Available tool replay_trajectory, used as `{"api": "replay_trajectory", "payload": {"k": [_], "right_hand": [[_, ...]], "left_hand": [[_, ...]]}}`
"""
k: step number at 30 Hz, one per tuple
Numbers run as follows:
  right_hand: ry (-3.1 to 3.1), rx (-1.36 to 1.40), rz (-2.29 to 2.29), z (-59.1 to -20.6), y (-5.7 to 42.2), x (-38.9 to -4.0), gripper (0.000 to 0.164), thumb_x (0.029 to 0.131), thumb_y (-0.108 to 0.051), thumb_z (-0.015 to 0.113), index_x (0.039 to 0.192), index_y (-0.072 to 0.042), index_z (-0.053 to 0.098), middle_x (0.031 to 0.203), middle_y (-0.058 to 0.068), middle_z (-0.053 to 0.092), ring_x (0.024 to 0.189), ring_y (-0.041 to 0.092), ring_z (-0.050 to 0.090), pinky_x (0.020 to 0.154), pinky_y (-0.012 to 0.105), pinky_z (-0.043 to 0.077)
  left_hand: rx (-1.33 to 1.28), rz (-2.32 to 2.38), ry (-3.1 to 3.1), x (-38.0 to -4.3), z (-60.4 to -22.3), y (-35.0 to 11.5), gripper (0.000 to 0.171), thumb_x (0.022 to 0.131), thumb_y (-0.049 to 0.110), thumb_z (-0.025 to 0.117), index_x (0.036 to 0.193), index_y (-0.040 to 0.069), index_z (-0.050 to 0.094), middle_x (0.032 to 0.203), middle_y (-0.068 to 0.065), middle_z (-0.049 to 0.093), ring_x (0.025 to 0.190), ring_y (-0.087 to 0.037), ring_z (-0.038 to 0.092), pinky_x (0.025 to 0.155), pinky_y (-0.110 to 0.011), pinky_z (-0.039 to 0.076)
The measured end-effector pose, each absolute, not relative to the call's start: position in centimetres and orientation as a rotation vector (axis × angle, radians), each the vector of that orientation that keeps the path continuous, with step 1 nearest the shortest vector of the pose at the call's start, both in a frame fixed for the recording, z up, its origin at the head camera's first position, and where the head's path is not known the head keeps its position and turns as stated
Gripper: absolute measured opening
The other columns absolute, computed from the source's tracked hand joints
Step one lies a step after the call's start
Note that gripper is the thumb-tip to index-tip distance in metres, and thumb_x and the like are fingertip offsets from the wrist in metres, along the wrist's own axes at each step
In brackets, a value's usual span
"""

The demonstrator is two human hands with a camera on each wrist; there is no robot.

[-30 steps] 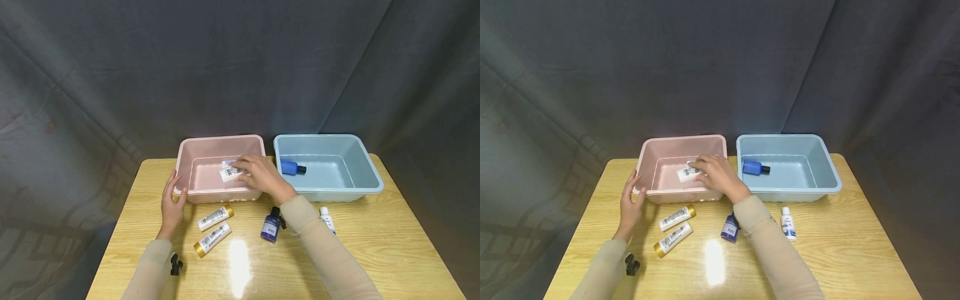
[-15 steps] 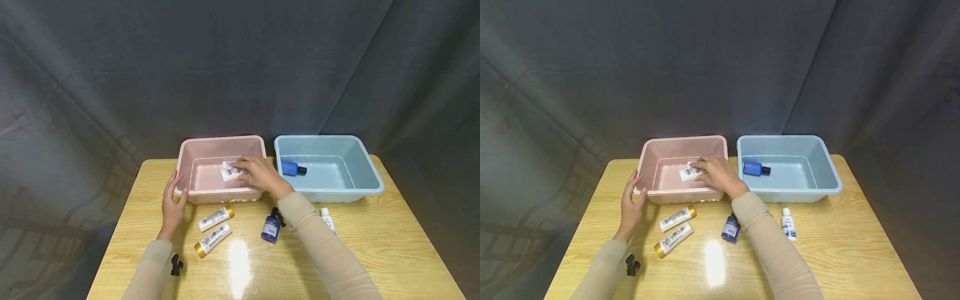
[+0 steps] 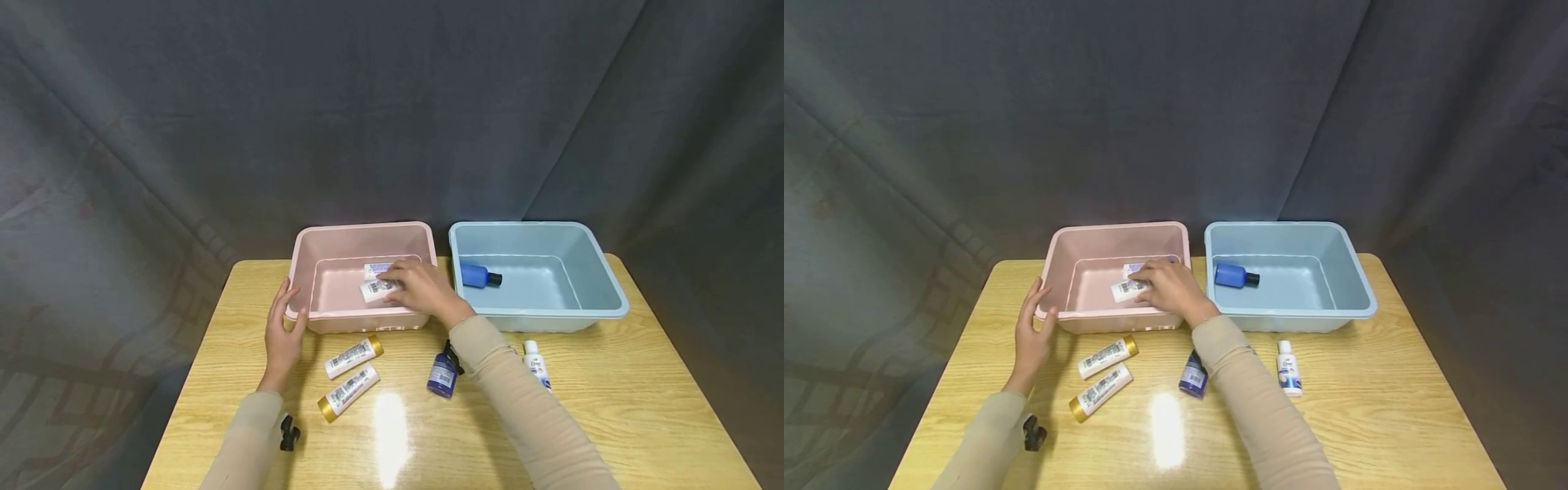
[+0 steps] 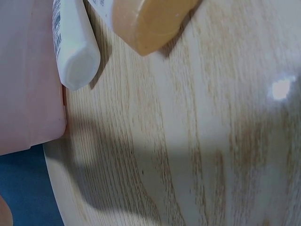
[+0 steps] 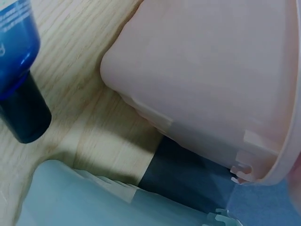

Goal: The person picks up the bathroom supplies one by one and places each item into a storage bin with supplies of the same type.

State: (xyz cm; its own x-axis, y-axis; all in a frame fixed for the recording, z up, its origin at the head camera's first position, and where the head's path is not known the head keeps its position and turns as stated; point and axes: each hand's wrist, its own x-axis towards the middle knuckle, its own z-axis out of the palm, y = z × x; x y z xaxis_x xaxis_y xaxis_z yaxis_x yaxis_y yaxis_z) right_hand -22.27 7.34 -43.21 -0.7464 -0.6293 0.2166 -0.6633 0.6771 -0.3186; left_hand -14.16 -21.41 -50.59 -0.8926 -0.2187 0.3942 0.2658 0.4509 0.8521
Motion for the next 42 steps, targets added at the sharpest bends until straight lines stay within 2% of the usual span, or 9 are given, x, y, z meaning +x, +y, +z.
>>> {"api": "replay_trajectory", "payload": {"k": [7,10,18,23,30,37,42], "right_hand": [[-2.827,1.057,0.561,-43.7,7.0,-22.3,0.046,0.081,-0.038,0.081,0.122,-0.021,0.072,0.120,0.000,0.069,0.110,0.021,0.064,0.089,0.038,0.054],[-2.852,1.046,0.563,-43.7,6.9,-22.2,0.045,0.081,-0.038,0.080,0.122,-0.021,0.072,0.121,0.001,0.069,0.111,0.020,0.064,0.092,0.038,0.053],[-2.832,0.941,0.739,-43.7,7.0,-21.9,0.029,0.091,-0.026,0.073,0.118,-0.018,0.073,0.122,0.001,0.069,0.114,0.022,0.063,0.093,0.041,0.053],[-2.804,0.908,0.838,-43.9,7.2,-21.4,0.028,0.092,-0.028,0.072,0.118,-0.020,0.073,0.121,0.000,0.069,0.113,0.020,0.064,0.089,0.040,0.055],[-2.760,0.830,1.045,-44.0,7.3,-20.4,0.029,0.091,-0.029,0.073,0.119,-0.022,0.072,0.121,0.000,0.069,0.113,0.021,0.063,0.092,0.043,0.053],[-2.681,0.824,1.174,-43.7,7.3,-19.2,0.029,0.090,-0.025,0.075,0.119,-0.022,0.073,0.112,-0.001,0.071,0.104,0.018,0.064,0.090,0.040,0.054],[-2.619,0.851,1.278,-43.5,6.8,-18.2,0.030,0.089,-0.024,0.075,0.119,-0.019,0.073,0.111,-0.003,0.071,0.105,0.017,0.064,0.095,0.040,0.052]], "left_hand": [[-0.049,-1.435,-2.246,-14.1,-50.7,-21.5,0.040,0.096,0.004,0.061,0.135,0.005,0.056,0.157,-0.003,0.037,0.145,-0.024,0.030,0.120,-0.033,0.022],[-0.048,-1.430,-2.247,-14.0,-50.7,-21.5,0.040,0.095,0.003,0.061,0.135,0.005,0.056,0.157,-0.003,0.037,0.145,-0.024,0.031,0.119,-0.031,0.022],[-0.063,-1.429,-2.225,-13.7,-49.9,-21.0,0.039,0.095,0.000,0.060,0.134,0.000,0.056,0.155,-0.012,0.038,0.144,-0.032,0.031,0.120,-0.034,0.022],[-0.048,-1.419,-2.239,-14.0,-50.6,-21.4,0.038,0.096,0.003,0.061,0.134,0.004,0.057,0.156,-0.004,0.038,0.145,-0.026,0.031,0.120,-0.037,0.023],[-0.072,-1.417,-2.225,-14.1,-50.7,-21.4,0.037,0.095,0.004,0.061,0.132,0.003,0.058,0.155,-0.009,0.039,0.144,-0.031,0.032,0.120,-0.042,0.024],[-0.034,-1.425,-2.249,-14.0,-50.6,-21.4,0.039,0.096,0.004,0.061,0.134,0.004,0.057,0.157,-0.003,0.037,0.145,-0.025,0.031,0.120,-0.037,0.023],[-0.038,-1.426,-2.255,-14.0,-50.5,-21.4,0.039,0.096,0.004,0.060,0.134,0.004,0.056,0.157,-0.004,0.037,0.145,-0.025,0.030,0.120,-0.038,0.022]]}}
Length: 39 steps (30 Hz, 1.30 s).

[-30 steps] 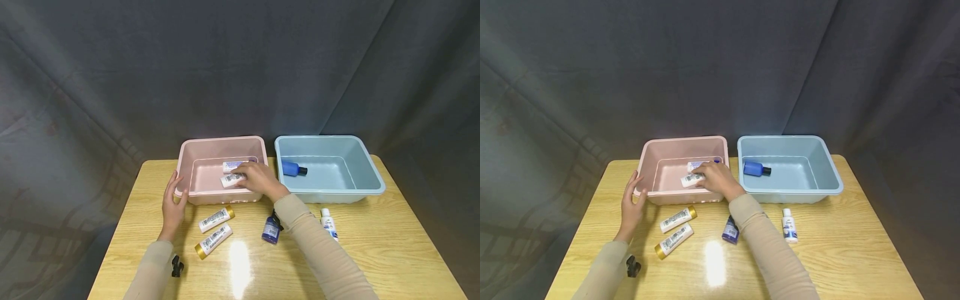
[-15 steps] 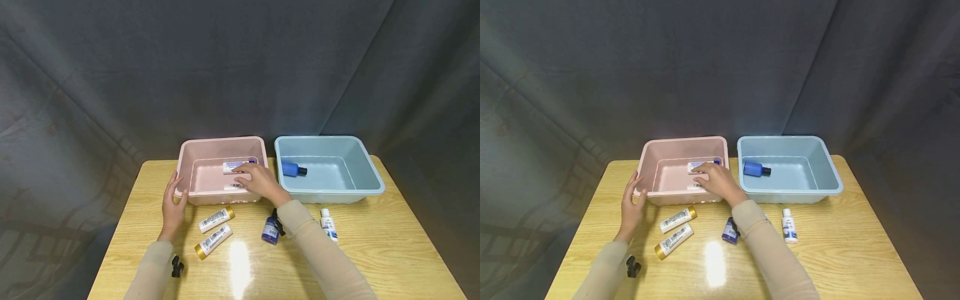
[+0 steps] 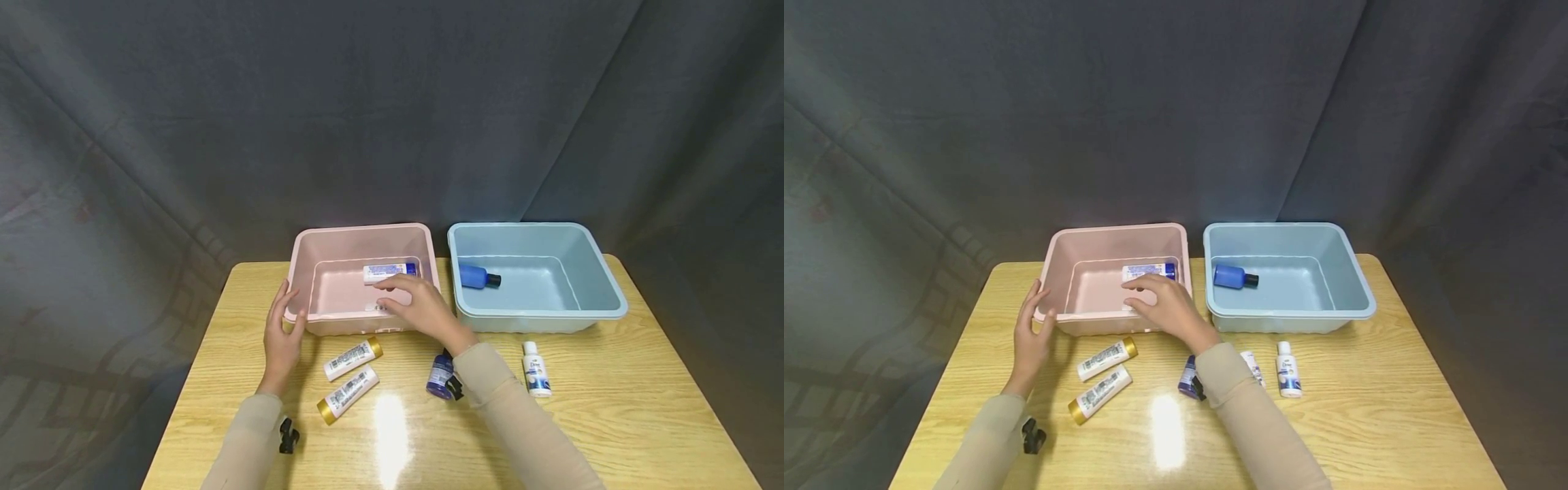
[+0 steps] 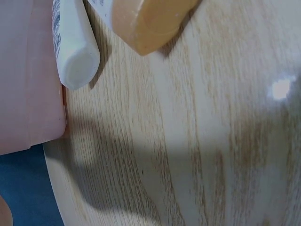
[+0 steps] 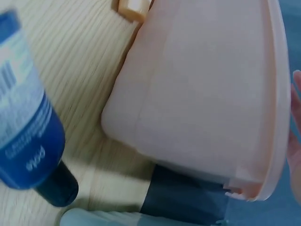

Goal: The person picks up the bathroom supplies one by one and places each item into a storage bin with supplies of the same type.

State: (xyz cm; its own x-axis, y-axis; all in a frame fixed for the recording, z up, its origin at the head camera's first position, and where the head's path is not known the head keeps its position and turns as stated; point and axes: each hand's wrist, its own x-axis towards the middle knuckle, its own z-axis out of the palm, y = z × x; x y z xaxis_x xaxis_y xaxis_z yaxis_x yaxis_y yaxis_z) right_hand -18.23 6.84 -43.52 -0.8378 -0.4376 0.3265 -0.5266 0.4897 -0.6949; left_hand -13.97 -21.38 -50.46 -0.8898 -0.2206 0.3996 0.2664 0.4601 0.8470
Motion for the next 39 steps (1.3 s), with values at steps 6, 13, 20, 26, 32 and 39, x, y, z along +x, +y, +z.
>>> {"api": "replay_trajectory", "payload": {"k": [6,13,20,26,32,39], "right_hand": [[-2.551,0.924,1.372,-43.4,6.5,-16.9,0.030,0.089,-0.024,0.075,0.119,-0.019,0.072,0.121,-0.003,0.069,0.114,0.014,0.062,0.101,0.036,0.049],[-2.404,0.999,1.505,-43.9,6.0,-15.5,0.029,0.085,-0.012,0.078,0.114,-0.013,0.073,0.113,-0.002,0.071,0.109,0.013,0.064,0.101,0.030,0.049],[-2.424,1.049,1.473,-44.7,5.5,-14.1,0.029,0.087,-0.021,0.077,0.115,-0.017,0.072,0.113,-0.007,0.070,0.105,0.011,0.064,0.098,0.031,0.051],[-2.400,1.100,1.511,-45.5,5.1,-13.2,0.030,0.086,-0.016,0.077,0.115,-0.013,0.072,0.113,-0.006,0.070,0.109,0.010,0.063,0.100,0.030,0.049],[-2.439,1.103,1.502,-46.1,4.7,-12.8,0.031,0.087,-0.016,0.077,0.116,-0.010,0.072,0.117,-0.003,0.071,0.113,0.013,0.063,0.104,0.033,0.047],[-2.479,1.080,1.499,-47.2,4.4,-12.5,0.032,0.086,-0.018,0.077,0.116,-0.012,0.072,0.119,-0.002,0.070,0.115,0.016,0.063,0.105,0.032,0.046]], "left_hand": [[-0.045,-1.425,-2.247,-14.0,-50.6,-21.4,0.038,0.096,0.004,0.061,0.134,0.004,0.057,0.157,-0.004,0.037,0.145,-0.025,0.030,0.120,-0.036,0.022],[-0.049,-1.448,-2.223,-13.7,-49.8,-21.1,0.037,0.095,-0.001,0.060,0.132,-0.003,0.057,0.155,-0.014,0.038,0.144,-0.033,0.030,0.120,-0.040,0.020],[-0.044,-1.465,-2.245,-12.5,-47.0,-20.1,0.037,0.094,-0.003,0.059,0.131,-0.009,0.055,0.154,-0.020,0.037,0.144,-0.037,0.030,0.120,-0.041,0.021],[-0.043,-1.458,-2.238,-12.5,-46.9,-20.0,0.037,0.094,-0.005,0.059,0.130,-0.009,0.056,0.153,-0.021,0.038,0.143,-0.038,0.031,0.120,-0.045,0.021],[-0.045,-1.459,-2.231,-12.5,-47.0,-20.0,0.037,0.094,-0.006,0.059,0.130,-0.008,0.056,0.153,-0.021,0.038,0.143,-0.037,0.031,0.120,-0.037,0.021],[-0.065,-1.450,-2.221,-13.6,-49.5,-21.0,0.038,0.095,0.000,0.060,0.133,0.000,0.057,0.156,-0.011,0.038,0.145,-0.030,0.031,0.120,-0.036,0.021]]}}
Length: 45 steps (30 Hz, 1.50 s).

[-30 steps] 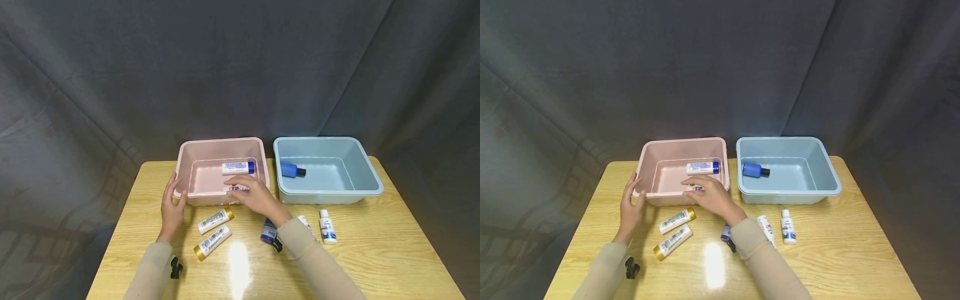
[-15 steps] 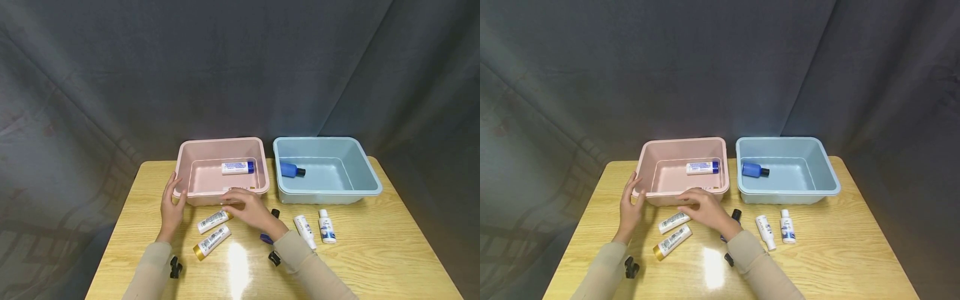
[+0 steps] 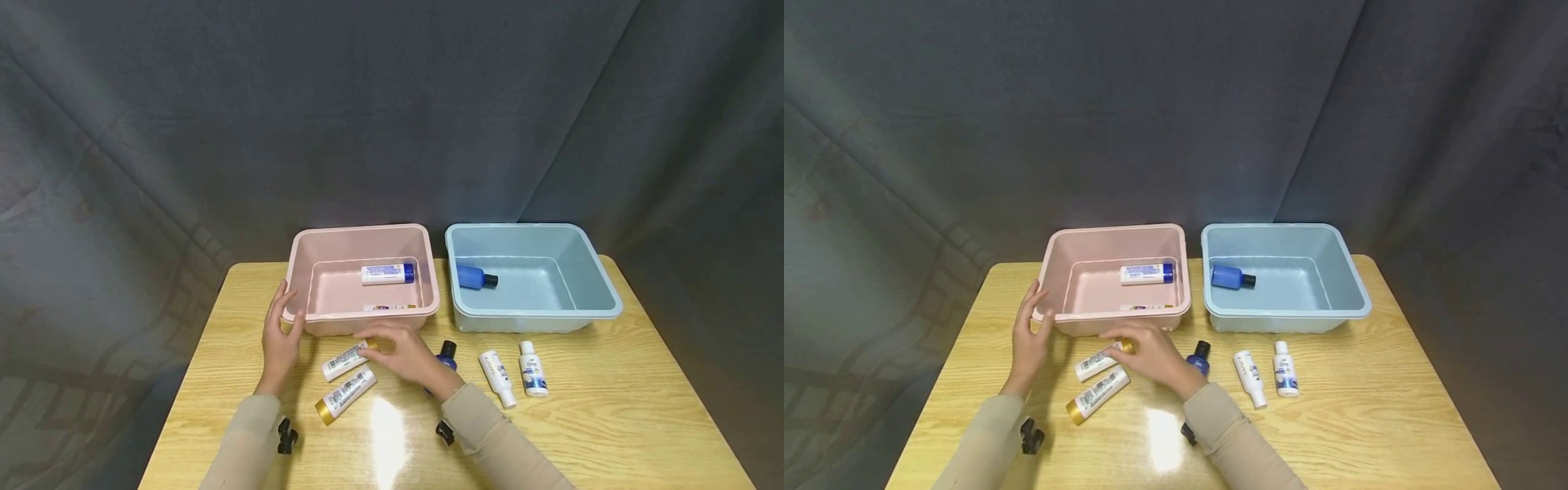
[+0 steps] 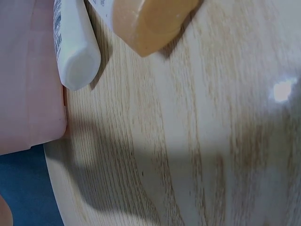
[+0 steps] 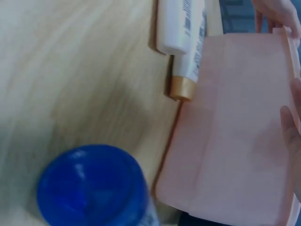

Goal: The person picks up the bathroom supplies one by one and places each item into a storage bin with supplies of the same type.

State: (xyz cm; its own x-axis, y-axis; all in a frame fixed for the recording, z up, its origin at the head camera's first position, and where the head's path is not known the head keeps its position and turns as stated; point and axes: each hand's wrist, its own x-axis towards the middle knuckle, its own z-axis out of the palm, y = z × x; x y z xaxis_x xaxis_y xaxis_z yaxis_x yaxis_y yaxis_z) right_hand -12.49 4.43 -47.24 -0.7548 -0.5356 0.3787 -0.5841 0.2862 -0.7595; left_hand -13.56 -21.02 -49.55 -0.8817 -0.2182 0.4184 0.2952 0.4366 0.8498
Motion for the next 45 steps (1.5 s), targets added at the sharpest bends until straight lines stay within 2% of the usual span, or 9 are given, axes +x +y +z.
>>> {"api": "replay_trajectory", "payload": {"k": [9,14,21,25,29,33,37,45], "right_hand": [[-2.601,0.985,1.519,-48.8,3.9,-11.4,0.031,0.087,-0.026,0.075,0.117,-0.018,0.072,0.123,-0.005,0.068,0.118,0.019,0.061,0.106,0.047,0.045],[-2.628,0.970,1.544,-49.9,3.3,-10.9,0.030,0.087,-0.024,0.076,0.116,-0.017,0.072,0.118,-0.008,0.069,0.108,0.013,0.064,0.101,0.040,0.049],[-2.687,0.979,1.497,-50.7,2.7,-10.2,0.033,0.086,-0.028,0.076,0.119,-0.023,0.071,0.119,-0.012,0.067,0.110,0.006,0.060,0.102,0.038,0.048],[-2.718,0.987,1.478,-51.3,2.3,-10.0,0.034,0.086,-0.028,0.077,0.119,-0.024,0.071,0.120,-0.010,0.067,0.112,0.008,0.060,0.101,0.038,0.048],[-2.765,0.982,1.462,-51.8,2.0,-9.9,0.036,0.085,-0.030,0.077,0.120,-0.025,0.070,0.122,-0.011,0.067,0.114,0.009,0.059,0.100,0.035,0.049],[-2.789,0.984,1.454,-52.2,1.7,-9.6,0.035,0.085,-0.031,0.077,0.119,-0.026,0.070,0.122,-0.011,0.066,0.114,0.010,0.059,0.100,0.036,0.049],[-2.814,1.000,1.443,-52.5,1.5,-9.4,0.034,0.086,-0.032,0.077,0.119,-0.027,0.070,0.123,-0.012,0.065,0.113,0.008,0.059,0.100,0.035,0.048],[-2.830,1.048,1.343,-53.2,1.1,-9.1,0.037,0.083,-0.031,0.079,0.119,-0.025,0.071,0.121,-0.011,0.066,0.110,0.006,0.059,0.098,0.033,0.049]], "left_hand": [[-0.059,-1.461,-2.233,-12.8,-47.6,-20.1,0.037,0.094,-0.006,0.058,0.131,-0.009,0.055,0.153,-0.022,0.037,0.143,-0.039,0.031,0.120,-0.036,0.022],[-0.051,-1.437,-2.235,-13.7,-50.0,-21.1,0.039,0.094,-0.003,0.059,0.133,-0.002,0.056,0.155,-0.013,0.038,0.144,-0.033,0.031,0.120,-0.034,0.021],[-0.068,-1.450,-2.229,-14.2,-51.1,-21.7,0.039,0.096,0.002,0.061,0.134,0.005,0.058,0.157,-0.003,0.038,0.145,-0.024,0.030,0.120,-0.034,0.021],[-0.049,-1.440,-2.243,-14.0,-50.7,-21.5,0.039,0.096,0.001,0.060,0.134,0.004,0.057,0.157,-0.005,0.037,0.145,-0.025,0.030,0.120,-0.034,0.020],[-0.050,-1.447,-2.233,-13.6,-49.6,-21.0,0.038,0.095,-0.002,0.059,0.133,-0.002,0.056,0.156,-0.012,0.038,0.144,-0.032,0.031,0.120,-0.037,0.020],[-0.058,-1.463,-2.236,-12.8,-47.9,-20.4,0.037,0.094,-0.003,0.058,0.131,-0.007,0.055,0.154,-0.018,0.038,0.143,-0.036,0.031,0.119,-0.032,0.021],[-0.055,-1.462,-2.245,-12.5,-47.2,-20.2,0.037,0.095,-0.003,0.058,0.132,-0.007,0.055,0.154,-0.019,0.038,0.144,-0.035,0.031,0.118,-0.026,0.021],[-0.066,-1.460,-2.233,-12.5,-47.3,-20.2,0.037,0.095,-0.002,0.058,0.131,-0.007,0.055,0.154,-0.019,0.038,0.143,-0.035,0.031,0.118,-0.025,0.021]]}}
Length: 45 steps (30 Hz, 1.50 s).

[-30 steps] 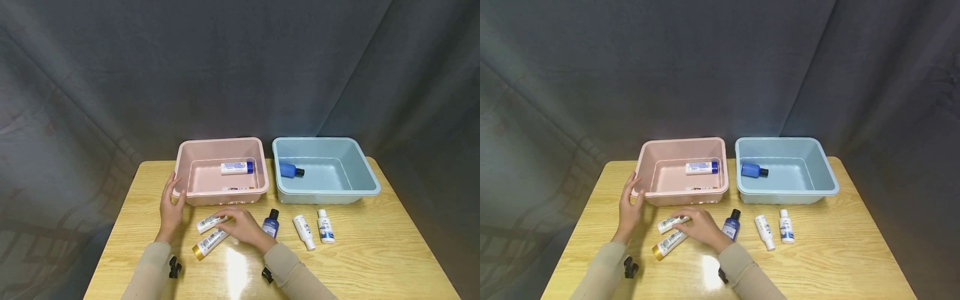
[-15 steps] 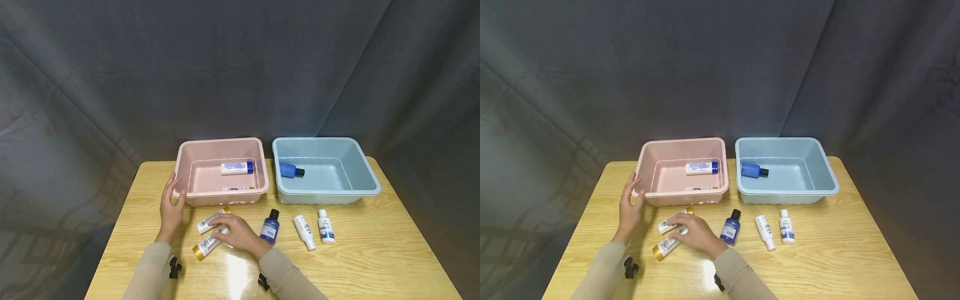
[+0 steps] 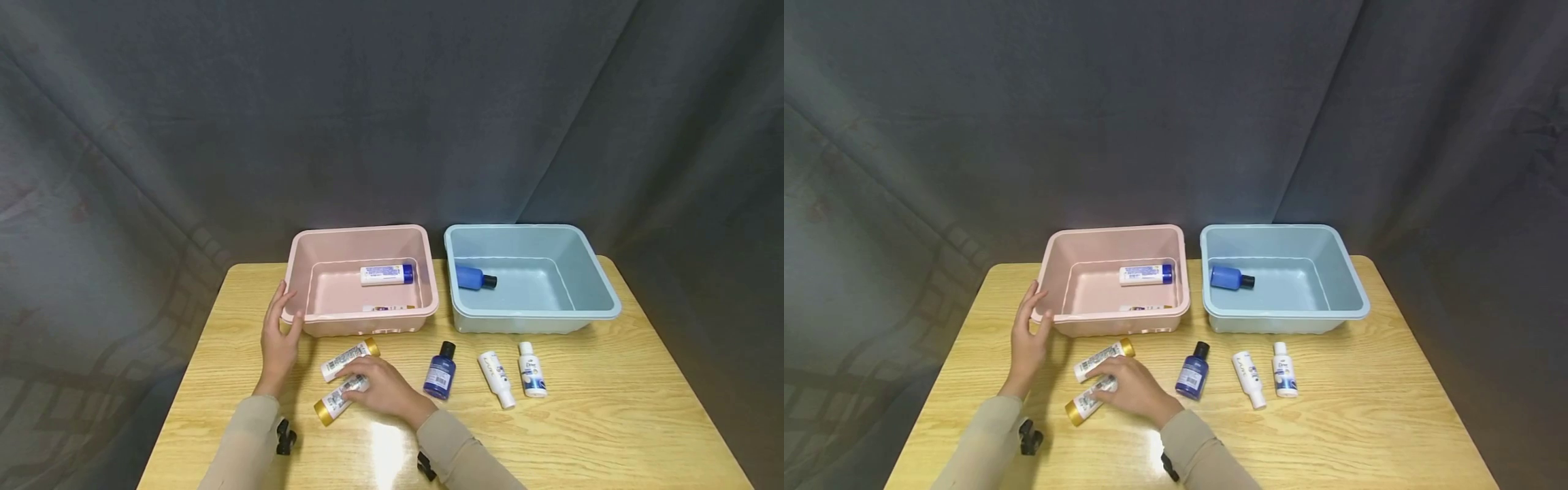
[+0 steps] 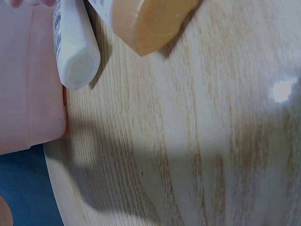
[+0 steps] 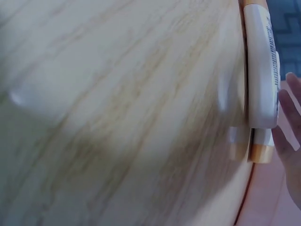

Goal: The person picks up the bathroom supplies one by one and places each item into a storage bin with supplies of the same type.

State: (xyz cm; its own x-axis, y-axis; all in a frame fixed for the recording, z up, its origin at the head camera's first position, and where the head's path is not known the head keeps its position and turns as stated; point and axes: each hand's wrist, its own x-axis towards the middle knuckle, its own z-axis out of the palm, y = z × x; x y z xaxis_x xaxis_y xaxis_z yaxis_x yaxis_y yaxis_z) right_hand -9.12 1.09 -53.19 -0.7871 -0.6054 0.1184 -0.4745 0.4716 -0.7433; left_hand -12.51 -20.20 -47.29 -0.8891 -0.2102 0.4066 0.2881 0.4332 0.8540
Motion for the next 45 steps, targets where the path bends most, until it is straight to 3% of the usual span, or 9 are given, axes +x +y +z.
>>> {"api": "replay_trajectory", "payload": {"k": [15,45], "right_hand": [[2.593,-0.991,-1.075,-54.6,0.3,-8.9,0.042,0.080,-0.031,0.082,0.119,-0.024,0.070,0.122,-0.013,0.066,0.117,0.009,0.056,0.106,0.037,0.042],[2.629,-0.947,-0.999,-55.3,0.0,-8.4,0.048,0.074,-0.023,0.085,0.120,-0.027,0.070,0.124,-0.014,0.065,0.121,0.009,0.054,0.105,0.033,0.040]], "left_hand": [[-0.059,-1.459,-2.236,-12.4,-47.3,-20.3,0.038,0.095,-0.002,0.058,0.132,-0.008,0.055,0.154,-0.018,0.038,0.143,-0.035,0.031,0.119,-0.029,0.021],[-0.067,-1.434,-2.214,-12.5,-47.4,-20.0,0.036,0.094,-0.004,0.059,0.130,-0.009,0.056,0.152,-0.021,0.040,0.142,-0.037,0.033,0.117,-0.023,0.021]]}}
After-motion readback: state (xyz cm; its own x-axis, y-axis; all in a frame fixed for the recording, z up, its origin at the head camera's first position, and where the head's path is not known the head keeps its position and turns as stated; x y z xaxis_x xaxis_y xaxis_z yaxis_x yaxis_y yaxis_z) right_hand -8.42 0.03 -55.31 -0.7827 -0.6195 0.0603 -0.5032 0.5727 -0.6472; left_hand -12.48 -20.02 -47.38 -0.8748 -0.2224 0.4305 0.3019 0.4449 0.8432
